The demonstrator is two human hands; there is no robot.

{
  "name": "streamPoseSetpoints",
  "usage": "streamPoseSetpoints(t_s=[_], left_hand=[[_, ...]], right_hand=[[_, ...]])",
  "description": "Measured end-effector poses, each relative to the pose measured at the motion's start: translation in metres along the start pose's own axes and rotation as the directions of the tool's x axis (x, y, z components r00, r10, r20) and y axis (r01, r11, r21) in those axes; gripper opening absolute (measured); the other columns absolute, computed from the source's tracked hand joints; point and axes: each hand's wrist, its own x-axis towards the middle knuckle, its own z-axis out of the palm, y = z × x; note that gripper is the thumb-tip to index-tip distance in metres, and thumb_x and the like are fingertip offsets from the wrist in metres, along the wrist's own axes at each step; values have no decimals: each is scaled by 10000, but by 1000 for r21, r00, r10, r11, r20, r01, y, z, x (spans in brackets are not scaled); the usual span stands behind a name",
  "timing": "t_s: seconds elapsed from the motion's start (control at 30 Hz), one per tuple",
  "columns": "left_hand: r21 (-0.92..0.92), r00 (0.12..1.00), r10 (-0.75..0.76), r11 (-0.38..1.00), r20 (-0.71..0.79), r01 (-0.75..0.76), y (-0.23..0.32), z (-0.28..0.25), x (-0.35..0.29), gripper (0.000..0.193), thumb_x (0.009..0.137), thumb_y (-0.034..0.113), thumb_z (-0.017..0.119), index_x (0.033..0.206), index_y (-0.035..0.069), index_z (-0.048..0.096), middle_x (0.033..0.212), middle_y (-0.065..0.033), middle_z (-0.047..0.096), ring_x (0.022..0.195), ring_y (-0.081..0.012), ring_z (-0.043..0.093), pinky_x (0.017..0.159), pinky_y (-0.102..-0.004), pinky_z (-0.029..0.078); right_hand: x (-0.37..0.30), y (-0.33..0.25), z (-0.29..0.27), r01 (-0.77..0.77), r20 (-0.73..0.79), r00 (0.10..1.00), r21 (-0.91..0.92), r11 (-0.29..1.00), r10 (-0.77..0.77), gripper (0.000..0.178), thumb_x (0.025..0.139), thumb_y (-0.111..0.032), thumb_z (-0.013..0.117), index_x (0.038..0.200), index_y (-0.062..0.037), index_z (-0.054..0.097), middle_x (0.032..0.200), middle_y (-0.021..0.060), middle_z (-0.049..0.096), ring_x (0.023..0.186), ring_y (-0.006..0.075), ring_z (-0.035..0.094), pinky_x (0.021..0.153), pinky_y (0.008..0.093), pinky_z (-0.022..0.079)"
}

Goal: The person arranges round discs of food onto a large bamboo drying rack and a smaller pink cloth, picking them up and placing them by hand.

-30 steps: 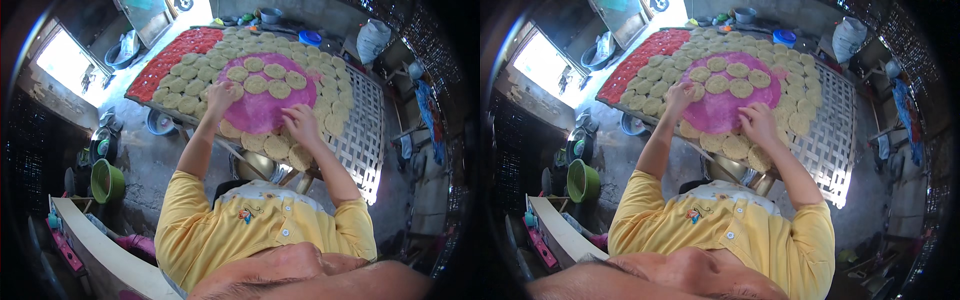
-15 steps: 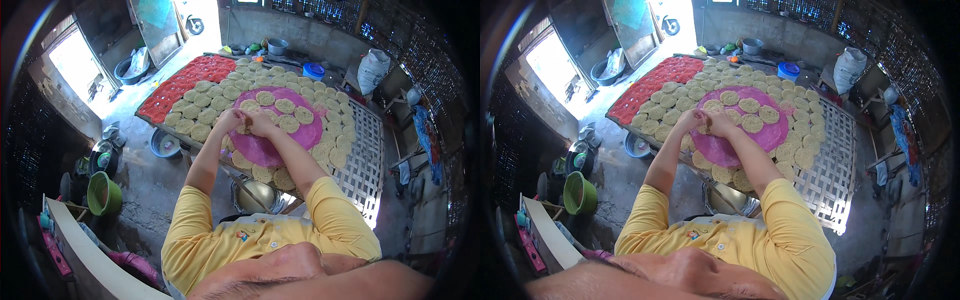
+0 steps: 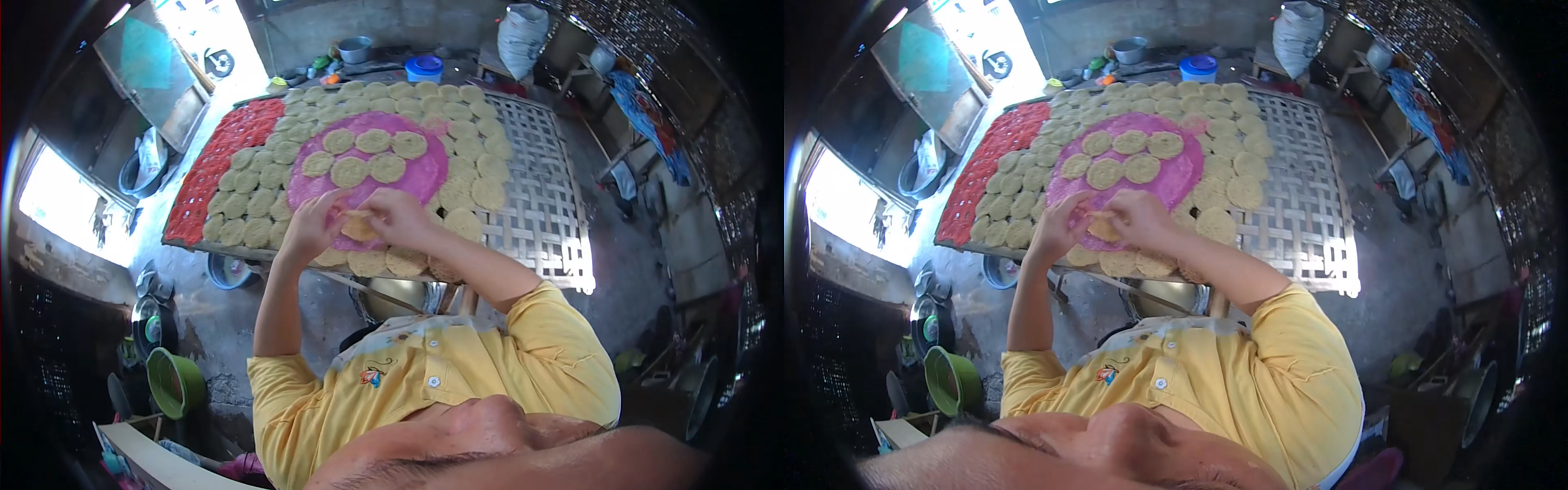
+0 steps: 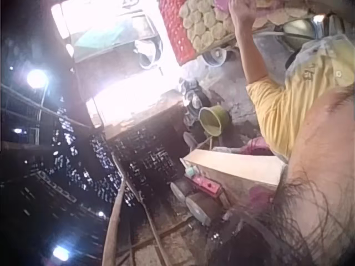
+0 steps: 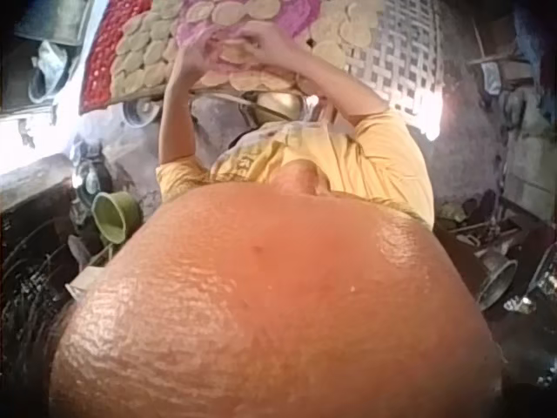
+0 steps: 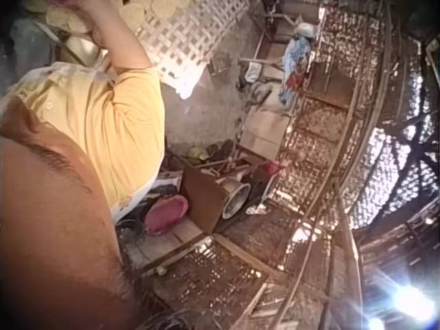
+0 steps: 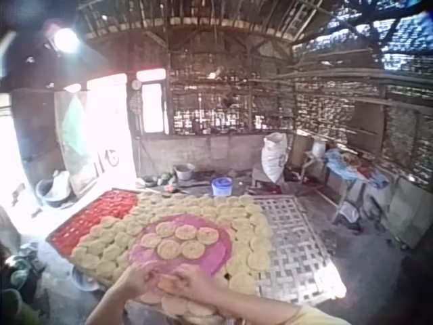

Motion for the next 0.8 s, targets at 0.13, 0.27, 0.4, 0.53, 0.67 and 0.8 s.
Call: streamPoseSetpoints(t_s=[0.13, 0.27, 0.4, 0.53, 0.67, 0.8], left_hand=[[-102, 961, 266, 961, 69, -259, 45, 45, 47, 398, 716, 75, 581, 1105, 80, 495, 850, -120, 593, 763, -241, 583, 690, -316, 460], [-251, 929, 279, 943, 241, -218, 76, 110, 93, 394, 720, 71, 571, 1106, 68, 492, 815, -116, 583, 734, -261, 575, 678, -348, 455], [-164, 926, 339, 935, 166, -313, 87, 169, 122, 417, 726, 77, 569, 1131, 81, 471, 832, -103, 586, 752, -258, 576, 684, -346, 453], [-166, 863, 457, 888, 215, -429, 77, 209, 110, 419, 730, 53, 528, 1143, 90, 468, 795, -114, 576, 754, -273, 567, 685, -362, 449], [-86, 817, 496, 865, 294, -494, 69, 220, 87, 439, 710, 51, 539, 1143, 84, 478, 782, -122, 578, 746, -278, 568, 700, -365, 450], [-224, 868, 400, 912, 294, -344, 69, 208, 84, 385, 706, 63, 543, 1090, 95, 527, 792, -116, 586, 764, -277, 563, 716, -369, 443]], right_hand=[[-36, 9, -91, -302, 54, 952, 33, 953, 300, 198, 689, -102, 610, 873, -32, 602, 762, 82, 582, 692, 150, 564, 616, 263, 448], [-70, 26, -150, -449, 70, 885, -141, 882, 461, 192, 682, -85, 584, 870, -57, 615, 818, 96, 595, 739, 212, 588, 664, 294, 461], [-102, 58, -168, -293, -199, 954, -436, 851, 226, 122, 670, -42, 570, 790, -43, 593, 774, 112, 571, 757, 283, 557, 664, 343, 453], [-148, 74, -157, -220, -209, 970, -526, 821, 126, 114, 673, -16, 582, 786, -25, 573, 802, 115, 556, 744, 274, 553, 639, 335, 454], [-178, 74, -138, -238, -144, 971, -523, 819, 190, 135, 671, -2, 573, 804, -27, 584, 825, 116, 554, 776, 283, 547, 676, 345, 451], [-188, 67, -136, -215, -97, 977, -460, 862, 192, 323, 635, 27, 524, 943, -46, 585, 901, 115, 556, 872, 293, 520, 745, 366, 437]])
